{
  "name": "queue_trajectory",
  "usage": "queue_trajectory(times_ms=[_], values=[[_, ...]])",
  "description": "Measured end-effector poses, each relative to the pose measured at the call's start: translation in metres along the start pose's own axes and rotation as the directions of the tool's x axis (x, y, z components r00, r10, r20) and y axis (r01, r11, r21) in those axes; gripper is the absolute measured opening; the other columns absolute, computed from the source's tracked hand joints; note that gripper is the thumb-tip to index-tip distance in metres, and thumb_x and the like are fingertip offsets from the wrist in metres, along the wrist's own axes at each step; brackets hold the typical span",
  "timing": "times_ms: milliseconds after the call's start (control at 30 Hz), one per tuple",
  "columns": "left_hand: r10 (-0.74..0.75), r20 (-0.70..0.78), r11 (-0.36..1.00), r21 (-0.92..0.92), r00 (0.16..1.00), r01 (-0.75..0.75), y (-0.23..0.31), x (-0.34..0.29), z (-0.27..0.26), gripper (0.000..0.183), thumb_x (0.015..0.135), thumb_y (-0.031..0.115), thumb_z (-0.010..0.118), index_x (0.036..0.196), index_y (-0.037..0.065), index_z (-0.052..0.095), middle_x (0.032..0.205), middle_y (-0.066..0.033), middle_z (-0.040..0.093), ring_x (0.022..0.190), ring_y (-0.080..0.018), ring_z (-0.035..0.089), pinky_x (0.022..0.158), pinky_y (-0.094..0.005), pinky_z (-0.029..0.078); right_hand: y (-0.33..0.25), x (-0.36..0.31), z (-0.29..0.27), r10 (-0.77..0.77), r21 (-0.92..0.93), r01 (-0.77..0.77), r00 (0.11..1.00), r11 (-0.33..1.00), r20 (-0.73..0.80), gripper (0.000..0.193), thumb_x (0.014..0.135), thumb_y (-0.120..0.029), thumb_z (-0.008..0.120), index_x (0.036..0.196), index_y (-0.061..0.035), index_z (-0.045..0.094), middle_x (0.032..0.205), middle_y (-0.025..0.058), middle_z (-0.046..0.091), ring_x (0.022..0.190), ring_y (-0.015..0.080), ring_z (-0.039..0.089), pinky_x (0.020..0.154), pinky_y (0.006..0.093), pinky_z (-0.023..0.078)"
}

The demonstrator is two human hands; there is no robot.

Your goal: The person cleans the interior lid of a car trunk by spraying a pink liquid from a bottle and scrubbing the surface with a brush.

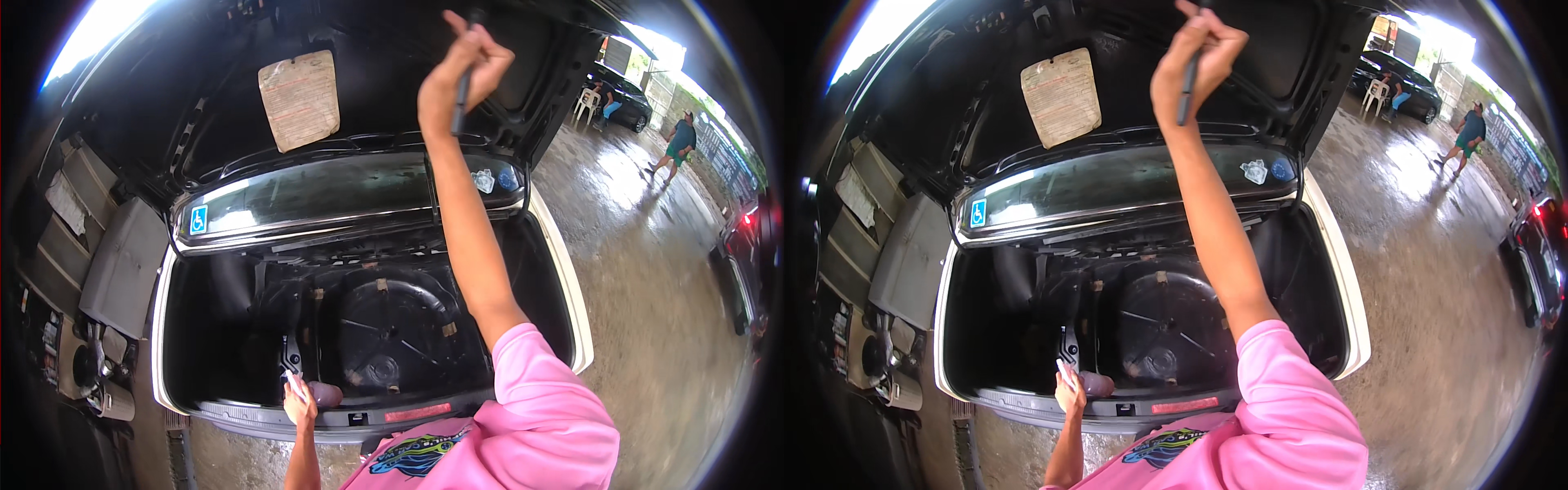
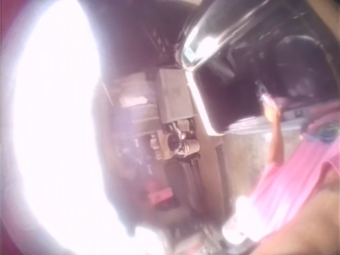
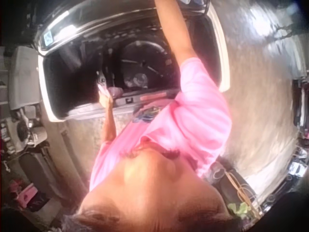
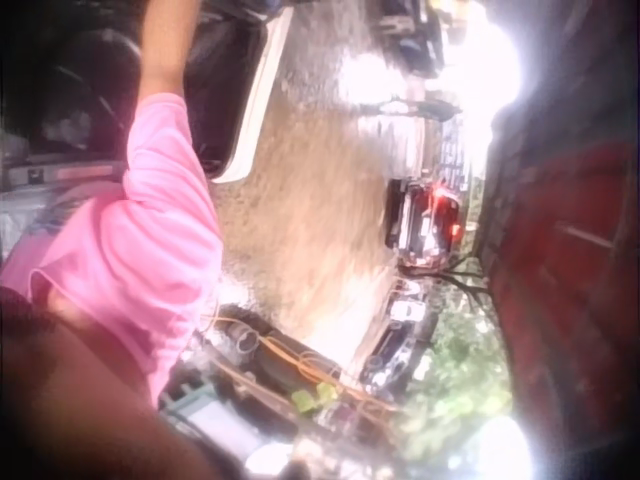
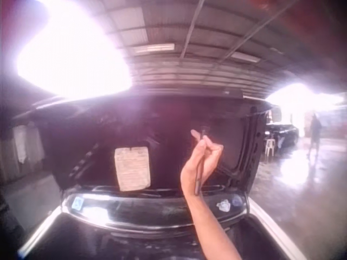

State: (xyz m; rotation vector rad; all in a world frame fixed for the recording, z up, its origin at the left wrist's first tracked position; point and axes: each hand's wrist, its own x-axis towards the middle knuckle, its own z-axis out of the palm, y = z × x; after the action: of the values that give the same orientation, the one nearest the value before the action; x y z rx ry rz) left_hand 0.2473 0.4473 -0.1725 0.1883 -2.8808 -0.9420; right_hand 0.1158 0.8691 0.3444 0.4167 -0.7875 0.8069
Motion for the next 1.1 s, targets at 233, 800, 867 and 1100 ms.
queue_trajectory(times_ms=[233,800,867,1100], values=[[-0.027,0.041,0.999,0.041,0.999,0.026,0.011,0.001,-0.004,0.047,0.099,0.04,0.045,0.124,0.003,0.058,0.11,-0.0222,0.063,0.099,-0.043,0.064,0.087,-0.0495,0.05,-0.002,0.001,-0.009,0.145,0.041,-0.151,0.981,0.988,0.127,0.015,0.102,-0.017,0.051,0.099,-0.0035,0.046,0.092,0.0129,0.073,0.07,0.006,0.057,0.061,0.0238,0.043],[0.022,0.001,1.0,0.022,1.0,-0.022,0.016,-0.003,-0.006,0.049,0.096,0.045,0.049,0.121,0.004,0.058,0.103,-0.0256,0.067,0.094,-0.0463,0.065,0.082,-0.053,0.051,0.012,0.037,-0.043,-0.039,-0.096,0.024,0.987,0.995,-0.155,0.021,0.103,-0.016,0.05,0.098,0.0028,0.057,0.095,0.0154,0.071,0.082,0.0203,0.069,0.076,0.0321,0.056],[0.025,-0.015,0.999,0.04,1.0,-0.025,0.009,-0.001,-0.006,0.049,0.096,0.045,0.048,0.121,0.004,0.058,0.104,-0.0251,0.067,0.095,-0.0458,0.065,0.082,-0.053,0.051,-0.018,0.013,-0.041,0.186,-0.249,-0.099,0.916,0.964,0.356,0.019,0.101,-0.019,0.055,0.101,-0.0003,0.052,0.095,0.0157,0.071,0.083,0.0198,0.067,0.078,0.0324,0.053],[0.065,0.001,0.996,0.055,0.998,-0.065,0.002,-0.001,0.0,0.048,0.098,0.043,0.045,0.124,0.006,0.059,0.117,-0.0231,0.062,0.094,-0.0451,0.065,0.081,-0.0528,0.05,0.018,0.042,-0.071,-0.087,-0.208,0.126,0.978,0.97,0.189,0.017,0.102,-0.018,0.051,0.102,-0.0027,0.044,0.095,0.0169,0.072,0.067,0.0064,0.059,0.061,0.0248,0.048]])
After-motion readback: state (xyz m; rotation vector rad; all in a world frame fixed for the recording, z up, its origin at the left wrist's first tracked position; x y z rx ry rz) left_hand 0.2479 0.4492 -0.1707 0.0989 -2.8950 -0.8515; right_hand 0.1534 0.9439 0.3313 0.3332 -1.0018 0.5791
